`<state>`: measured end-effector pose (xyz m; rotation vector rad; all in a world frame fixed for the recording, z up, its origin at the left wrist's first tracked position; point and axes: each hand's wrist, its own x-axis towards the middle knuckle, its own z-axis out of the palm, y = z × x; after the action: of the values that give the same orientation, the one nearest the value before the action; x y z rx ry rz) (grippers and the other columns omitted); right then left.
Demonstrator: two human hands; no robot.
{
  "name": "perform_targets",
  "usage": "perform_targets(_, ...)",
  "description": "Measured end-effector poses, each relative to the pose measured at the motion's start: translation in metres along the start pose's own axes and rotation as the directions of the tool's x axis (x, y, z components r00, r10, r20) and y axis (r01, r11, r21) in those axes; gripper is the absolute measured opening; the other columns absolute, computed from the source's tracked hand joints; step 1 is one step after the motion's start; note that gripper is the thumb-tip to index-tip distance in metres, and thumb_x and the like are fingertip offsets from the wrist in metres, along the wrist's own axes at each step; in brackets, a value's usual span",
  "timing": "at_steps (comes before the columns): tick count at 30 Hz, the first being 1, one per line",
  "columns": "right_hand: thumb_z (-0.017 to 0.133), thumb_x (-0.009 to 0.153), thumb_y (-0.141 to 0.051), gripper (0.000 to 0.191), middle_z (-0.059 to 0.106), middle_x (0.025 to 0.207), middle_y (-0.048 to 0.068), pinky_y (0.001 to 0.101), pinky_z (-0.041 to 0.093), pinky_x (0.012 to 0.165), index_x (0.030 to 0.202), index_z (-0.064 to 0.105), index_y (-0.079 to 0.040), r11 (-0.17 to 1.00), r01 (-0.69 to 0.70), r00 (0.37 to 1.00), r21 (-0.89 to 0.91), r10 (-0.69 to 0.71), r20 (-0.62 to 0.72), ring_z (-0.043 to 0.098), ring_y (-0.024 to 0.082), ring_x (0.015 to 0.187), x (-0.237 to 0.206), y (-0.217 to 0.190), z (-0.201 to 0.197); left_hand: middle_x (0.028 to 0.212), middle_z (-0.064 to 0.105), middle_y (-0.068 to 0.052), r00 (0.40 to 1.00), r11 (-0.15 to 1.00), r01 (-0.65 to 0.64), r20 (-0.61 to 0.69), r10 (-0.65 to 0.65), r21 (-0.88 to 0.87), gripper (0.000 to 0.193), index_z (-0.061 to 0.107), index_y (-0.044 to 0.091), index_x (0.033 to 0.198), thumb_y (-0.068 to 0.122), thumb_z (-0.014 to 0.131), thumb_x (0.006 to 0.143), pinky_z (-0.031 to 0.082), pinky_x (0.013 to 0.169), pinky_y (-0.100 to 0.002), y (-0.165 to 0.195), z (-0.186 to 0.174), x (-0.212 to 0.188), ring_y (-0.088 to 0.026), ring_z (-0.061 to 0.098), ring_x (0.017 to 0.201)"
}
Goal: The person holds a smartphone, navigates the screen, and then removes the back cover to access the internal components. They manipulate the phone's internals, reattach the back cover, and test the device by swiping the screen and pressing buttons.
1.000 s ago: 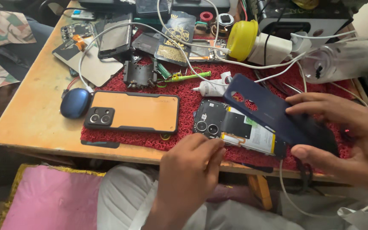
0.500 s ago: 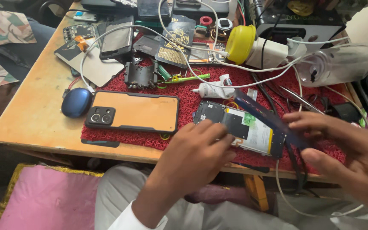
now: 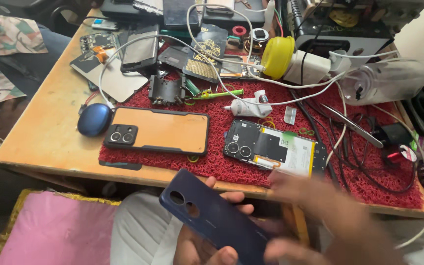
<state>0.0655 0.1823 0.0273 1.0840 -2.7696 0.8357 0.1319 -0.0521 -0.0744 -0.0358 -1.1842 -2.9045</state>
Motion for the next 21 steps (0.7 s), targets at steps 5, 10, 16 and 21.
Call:
perform_targets(5, 0.084, 0.075, -0.051, 0.087, 0.052, 0.147, 0.02, 0.0453, 0.041, 0.108, 0.144, 0.054, -0.008, 0.94, -0.076, 0.992, -0.332, 0.106, 0.071, 0.049, 0.037, 0.135, 0.053, 0.023, -0.045, 0.139, 0.056, -0.026, 1.0, 0.999, -0.004, -0.013, 0.005, 0.041, 0.116, 0.01, 0.003, 0.162, 0.03, 0.086, 0.078, 0.053, 0.107, -0.049, -0.006, -0.004, 0.001, -0.034, 0.064, 0.127)
perform_targets(10, 0.088, 0.068, -0.044, 0.096, 0.057, 0.141, 0.016, 0.0429, 0.043, 0.108, 0.15, 0.049, -0.013, 0.931, -0.268, 0.929, -0.248, 0.318, 0.191, 0.053, 0.033, 0.133, 0.074, 0.033, -0.044, 0.143, 0.052, -0.025, 0.993, 0.995, -0.095, 0.066, 0.093, 0.025, 0.11, 0.009, 0.003, 0.161, 0.027, 0.084, 0.085, 0.05, 0.109, -0.048, -0.007, 0.0, 0.009, -0.033, 0.062, 0.128)
perform_targets(16, 0.088, 0.064, -0.039, 0.097, 0.073, 0.112, 0.018, 0.0401, 0.056, 0.092, 0.148, 0.047, -0.013, 0.952, -0.274, 0.94, -0.138, 0.295, 0.17, 0.073, 0.029, 0.103, 0.088, 0.02, -0.054, 0.149, 0.048, -0.021, 0.996, 0.997, -0.082, 0.031, 0.082, 0.008, 0.101, 0.015, 0.002, 0.161, 0.022, 0.082, 0.087, 0.05, 0.108, -0.042, 0.006, 0.029, 0.02, -0.029, 0.061, 0.129)
perform_targets(21, 0.085, 0.069, -0.037, 0.083, 0.08, 0.096, 0.01, 0.0357, 0.059, 0.078, 0.142, 0.05, -0.016, 0.906, -0.421, 0.892, -0.031, 0.421, 0.165, 0.074, 0.023, 0.084, 0.087, 0.023, -0.055, 0.152, 0.047, -0.01, 0.996, 0.999, 0.038, -0.076, -0.036, 0.021, 0.095, 0.024, 0.008, 0.158, 0.02, 0.079, 0.081, 0.052, 0.092, -0.033, 0.02, 0.063, 0.044, -0.019, 0.061, 0.124)
